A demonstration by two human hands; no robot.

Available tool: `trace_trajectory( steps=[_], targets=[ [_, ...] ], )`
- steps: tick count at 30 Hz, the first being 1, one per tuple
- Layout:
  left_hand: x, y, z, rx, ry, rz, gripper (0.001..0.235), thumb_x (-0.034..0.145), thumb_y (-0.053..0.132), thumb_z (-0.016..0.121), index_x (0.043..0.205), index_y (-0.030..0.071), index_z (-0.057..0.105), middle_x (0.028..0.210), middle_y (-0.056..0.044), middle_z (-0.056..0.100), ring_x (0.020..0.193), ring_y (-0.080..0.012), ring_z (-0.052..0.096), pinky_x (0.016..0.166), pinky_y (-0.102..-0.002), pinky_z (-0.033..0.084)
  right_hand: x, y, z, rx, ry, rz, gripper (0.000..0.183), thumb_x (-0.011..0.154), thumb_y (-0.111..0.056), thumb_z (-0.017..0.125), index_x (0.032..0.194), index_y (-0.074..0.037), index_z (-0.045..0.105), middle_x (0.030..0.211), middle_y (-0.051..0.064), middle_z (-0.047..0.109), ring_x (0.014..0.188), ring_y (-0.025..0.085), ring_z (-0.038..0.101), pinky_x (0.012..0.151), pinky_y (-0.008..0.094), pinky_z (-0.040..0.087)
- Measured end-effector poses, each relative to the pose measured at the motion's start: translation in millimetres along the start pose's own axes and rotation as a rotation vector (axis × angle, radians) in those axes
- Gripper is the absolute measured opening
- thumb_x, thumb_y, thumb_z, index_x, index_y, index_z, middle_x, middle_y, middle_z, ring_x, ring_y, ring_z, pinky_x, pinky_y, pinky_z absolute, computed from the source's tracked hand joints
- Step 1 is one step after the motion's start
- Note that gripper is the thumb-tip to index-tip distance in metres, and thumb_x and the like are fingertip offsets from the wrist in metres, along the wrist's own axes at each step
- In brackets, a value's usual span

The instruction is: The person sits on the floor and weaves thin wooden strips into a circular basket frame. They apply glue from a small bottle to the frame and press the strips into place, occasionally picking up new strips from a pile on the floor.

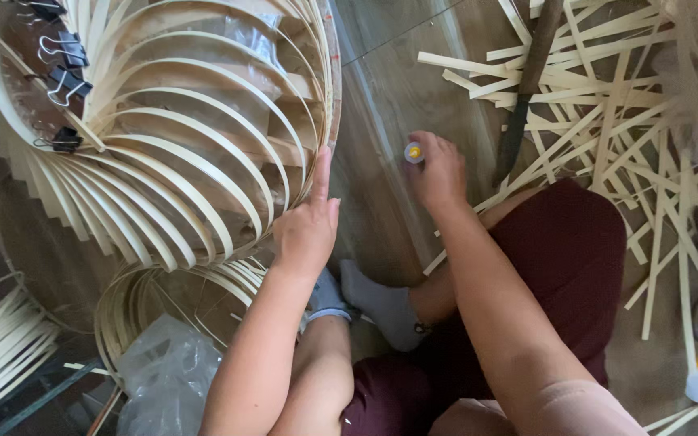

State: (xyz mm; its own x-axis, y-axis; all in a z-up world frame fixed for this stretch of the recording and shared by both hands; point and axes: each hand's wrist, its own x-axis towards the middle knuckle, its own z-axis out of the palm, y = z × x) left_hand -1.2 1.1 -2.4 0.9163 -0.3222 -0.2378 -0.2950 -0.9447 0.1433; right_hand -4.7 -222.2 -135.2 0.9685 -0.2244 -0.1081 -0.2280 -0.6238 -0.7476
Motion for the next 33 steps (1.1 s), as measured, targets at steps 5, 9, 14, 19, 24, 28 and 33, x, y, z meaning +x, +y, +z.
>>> trace_trajectory(
  steps=[5,9,14,19,24,28,33],
  targets=[
    [-0.8,-0.7,0.0,0.002,0.031,0.003,0.097,0.095,0.03,0.069,0.164,0.017,0.002,0.059,-0.014,0.067,0.048,-0.0354,0.065,0.043,-0.049,0.051,-1.6,17.4,10.5,-0.228,-0.023,0.039,0.044,0.084,-0.003,0.076,0.125,-0.016,0.066,0.123,0.009,0.068,0.121,0.036,0.059,0.097,0.05,0.047],
    [0.9,3.2,-0.2,0.081,-0.029,-0.047,0.093,0.097,0.033,0.069,0.164,0.018,0.005,0.055,-0.014,0.066,0.046,-0.0364,0.065,0.043,-0.05,0.05,-18.8,30.3,0.0,-0.155,-0.169,0.24,0.045,0.086,-0.017,0.076,0.129,-0.009,0.066,0.122,0.018,0.068,0.115,0.037,0.062,0.096,0.046,0.05],
    [-1.4,3.4,-6.5,0.007,0.017,-0.029,0.092,0.096,0.033,0.067,0.164,0.02,0.007,0.06,-0.015,0.068,0.052,-0.0397,0.067,0.047,-0.053,0.051,-41.1,-16.4,19.6,0.389,-0.776,0.325,0.049,0.096,-0.045,0.068,0.127,-0.007,0.069,0.122,0.011,0.074,0.111,0.019,0.068,0.097,0.035,0.053],
    [3.9,1.4,-2.9,0.055,-0.031,-0.063,0.083,0.1,0.035,0.063,0.165,0.027,0.01,0.066,-0.016,0.071,0.055,-0.0417,0.068,0.049,-0.056,0.052,-19.7,-65.9,82.1,1.431,-0.46,0.37,0.041,0.108,-0.038,0.05,0.136,-0.009,0.057,0.117,0.005,0.069,0.105,0.016,0.067,0.092,0.034,0.055],
    [-7.8,-0.3,-4.8,0.084,-0.014,-0.091,0.071,0.105,0.035,0.063,0.165,0.03,0.025,0.079,-0.018,0.074,0.064,-0.0434,0.069,0.055,-0.058,0.054,-33.7,-89.8,120.8,1.35,-0.227,0.289,0.034,0.116,-0.035,0.045,0.122,-0.005,0.058,0.1,0.005,0.063,0.09,0.013,0.059,0.081,0.032,0.054],
    [-52.9,-17.4,-9.0,0.12,0.326,0.201,0.073,0.093,0.02,0.066,0.161,0.023,0.04,0.106,-0.018,0.076,0.088,-0.0389,0.074,0.076,-0.051,0.06,-88.7,-99.1,112.5,1.264,-0.286,0.164,0.033,0.116,-0.035,0.045,0.13,-0.006,0.055,0.108,-0.001,0.059,0.1,0.008,0.054,0.091,0.028,0.05],
    [-104.2,-43.4,6.8,0.129,0.158,0.185,0.067,0.095,0.019,0.07,0.158,0.023,0.045,0.098,-0.013,0.078,0.081,-0.0343,0.075,0.071,-0.046,0.06,-134.2,-102.9,59.6,1.166,-0.696,0.385,0.042,0.106,-0.034,0.054,0.135,-0.004,0.054,0.108,0.005,0.067,0.098,0.016,0.065,0.088,0.033,0.055]
  ],
)
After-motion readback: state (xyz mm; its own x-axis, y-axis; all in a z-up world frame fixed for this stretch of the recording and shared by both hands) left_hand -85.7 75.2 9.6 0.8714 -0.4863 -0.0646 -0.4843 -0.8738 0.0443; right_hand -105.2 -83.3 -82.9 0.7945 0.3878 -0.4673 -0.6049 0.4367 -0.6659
